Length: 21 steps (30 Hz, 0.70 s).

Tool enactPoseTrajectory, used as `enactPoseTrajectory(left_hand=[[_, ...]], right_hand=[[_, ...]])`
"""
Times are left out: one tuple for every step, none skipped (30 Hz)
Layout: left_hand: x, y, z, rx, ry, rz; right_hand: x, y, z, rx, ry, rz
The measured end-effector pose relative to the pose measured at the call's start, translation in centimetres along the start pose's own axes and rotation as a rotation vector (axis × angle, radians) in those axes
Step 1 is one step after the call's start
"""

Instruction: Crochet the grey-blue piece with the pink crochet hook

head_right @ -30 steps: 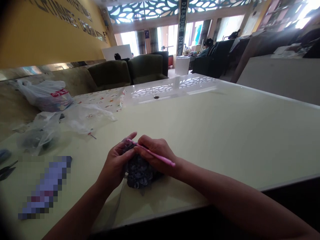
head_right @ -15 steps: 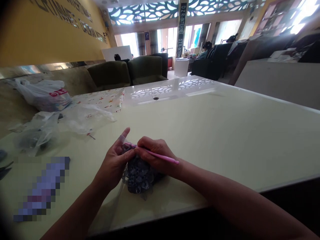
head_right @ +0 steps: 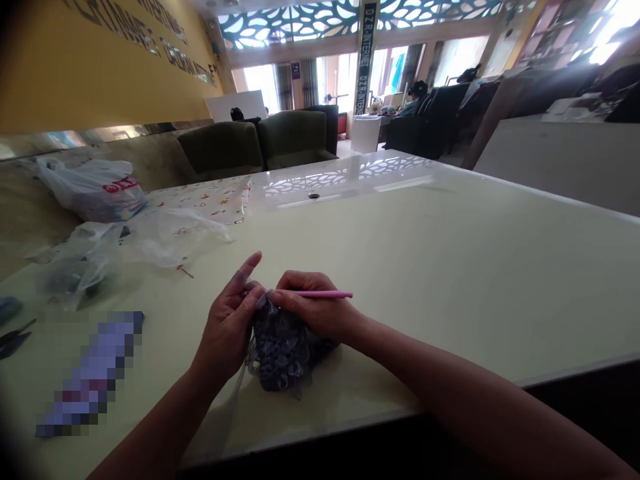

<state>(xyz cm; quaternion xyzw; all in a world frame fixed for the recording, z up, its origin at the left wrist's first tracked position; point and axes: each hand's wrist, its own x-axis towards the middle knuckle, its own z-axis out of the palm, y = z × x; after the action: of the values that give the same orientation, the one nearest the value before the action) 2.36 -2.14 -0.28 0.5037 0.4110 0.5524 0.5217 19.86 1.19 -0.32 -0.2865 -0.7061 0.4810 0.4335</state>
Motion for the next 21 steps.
enactPoseTrajectory(left_hand=[[0.0, 0.1, 0.0, 0.0, 0.048, 0.022], [0.1, 0.2, 0.0, -0.004, 0.096, 0.04], [0.2, 0.2, -0.1, -0.006, 0.143, 0.056], [0.2, 0.3, -0.1, 0.001, 0.184, 0.07], [0.2, 0.3, -0.1, 0.016, 0.218, 0.084], [0.2, 0.3, -0.1, 0.04, 0.245, 0.098], [0.2, 0.3, -0.1, 0.073, 0.264, 0.114], [0.1, 0.2, 0.0, 0.11, 0.276, 0.129], [-0.1, 0.2, 0.2, 0.147, 0.277, 0.143], [-0.3, 0.2, 0.3, 0.18, 0.268, 0.157], [-0.5, 0.1, 0.5, 0.207, 0.251, 0.169], [-0.7, 0.0, 0.6, 0.226, 0.228, 0.182], [-0.9, 0.0, 0.8, 0.238, 0.204, 0.194], [-1.0, -0.1, 0.9, 0.246, 0.182, 0.206], [-1.2, -0.1, 1.0, 0.253, 0.166, 0.215], [-1.2, -0.1, 1.1, 0.257, 0.155, 0.222], [-1.3, -0.1, 1.2, 0.257, 0.147, 0.223], [-1.3, -0.1, 1.2, 0.251, 0.145, 0.219], [-1.3, -0.1, 1.2, 0.238, 0.143, 0.209], [-1.3, -0.1, 1.3, 0.219, 0.143, 0.198], [-1.2, -0.1, 1.3, 0.197, 0.144, 0.184]], right_hand=[[0.1, 0.1, -0.1, 0.023, 0.011, -0.007], [0.2, 0.3, -0.2, 0.029, 0.047, -0.031], [0.2, 0.5, -0.4, 0.004, 0.118, -0.077], [0.3, 0.6, -0.6, -0.062, 0.22, -0.146], [0.3, 0.7, -0.8, -0.167, 0.337, -0.242], [0.2, 0.7, -1.0, -0.304, 0.443, -0.361], [0.2, 0.6, -1.0, -0.46, 0.514, -0.491], [0.1, 0.4, -1.0, -0.608, 0.535, -0.621], [0.0, 0.2, -0.8, -0.731, 0.508, -0.734], [-0.1, 0.0, -0.5, -0.822, 0.447, -0.812], [-0.2, -0.2, -0.1, -0.875, 0.388, -0.859], [-0.3, -0.3, 0.3, -0.904, 0.351, -0.878], [-0.4, -0.4, 0.6, -0.919, 0.332, -0.891], [-0.4, -0.4, 1.0, -0.927, 0.327, -0.898], [-0.5, -0.4, 1.2, -0.933, 0.331, -0.898], [-0.6, -0.4, 1.4, -0.937, 0.336, -0.894], [-0.6, -0.4, 1.5, -0.932, 0.338, -0.884], [-0.7, -0.4, 1.6, -0.917, 0.333, -0.866], [-0.8, -0.4, 1.6, -0.893, 0.324, -0.846], [-0.9, -0.5, 1.7, -0.863, 0.31, -0.828], [-1.1, -0.5, 1.7, -0.832, 0.291, -0.813]])
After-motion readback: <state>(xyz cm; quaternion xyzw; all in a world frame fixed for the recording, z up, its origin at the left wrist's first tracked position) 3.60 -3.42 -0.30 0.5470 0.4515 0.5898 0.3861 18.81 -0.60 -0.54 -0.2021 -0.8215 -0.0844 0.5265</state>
